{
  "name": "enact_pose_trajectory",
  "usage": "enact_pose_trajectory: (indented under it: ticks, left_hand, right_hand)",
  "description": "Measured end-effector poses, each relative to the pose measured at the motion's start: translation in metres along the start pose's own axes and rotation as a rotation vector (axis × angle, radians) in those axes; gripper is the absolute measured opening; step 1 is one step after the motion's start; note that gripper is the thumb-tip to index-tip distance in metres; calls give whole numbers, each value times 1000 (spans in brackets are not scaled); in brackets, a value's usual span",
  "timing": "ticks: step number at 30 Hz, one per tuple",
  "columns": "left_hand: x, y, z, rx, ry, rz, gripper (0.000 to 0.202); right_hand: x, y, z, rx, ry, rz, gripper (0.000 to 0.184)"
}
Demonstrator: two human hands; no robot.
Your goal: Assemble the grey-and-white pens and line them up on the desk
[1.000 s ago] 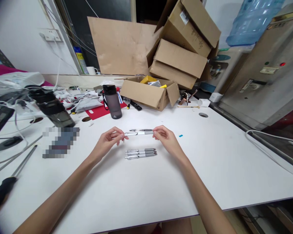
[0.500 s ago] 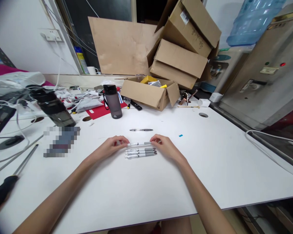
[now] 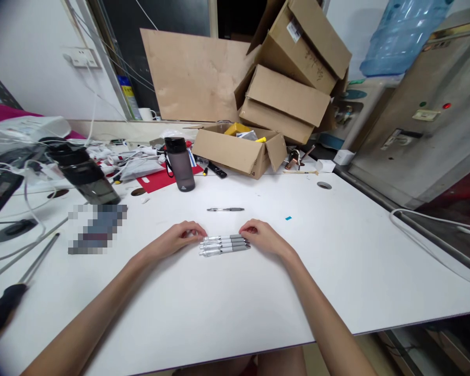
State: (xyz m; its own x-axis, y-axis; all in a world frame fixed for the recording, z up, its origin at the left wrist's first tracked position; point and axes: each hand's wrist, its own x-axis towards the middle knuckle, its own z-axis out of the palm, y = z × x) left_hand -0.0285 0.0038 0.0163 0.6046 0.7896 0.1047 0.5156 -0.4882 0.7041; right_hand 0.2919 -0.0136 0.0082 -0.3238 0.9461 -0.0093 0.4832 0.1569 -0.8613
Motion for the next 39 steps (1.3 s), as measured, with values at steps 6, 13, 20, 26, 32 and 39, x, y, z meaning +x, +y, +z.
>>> enact_pose_trajectory:
  ticks: [6, 13, 20, 26, 32, 39]
  left_hand:
    - [0, 3, 2, -10, 47, -10, 32]
    - [8, 1, 16, 38, 244, -100, 30]
    - [15, 5, 17, 298, 350, -145, 28]
    - [33, 6, 13, 434, 416, -178, 26]
    - [51, 17, 10, 667, 399, -106, 26]
    - [71, 2, 18, 691, 359, -18, 26]
  right_hand:
    - [-14, -42, 24, -37, 217, -12, 23]
    - [-54, -138, 171, -400, -102, -828, 19]
    - [-25, -161, 208, -723, 129, -651, 18]
    - [-35, -171, 214, -692, 35, -700, 23]
    - [-30, -170, 196, -775, 203, -538, 25]
    - [-41, -162, 209, -544, 97, -688, 26]
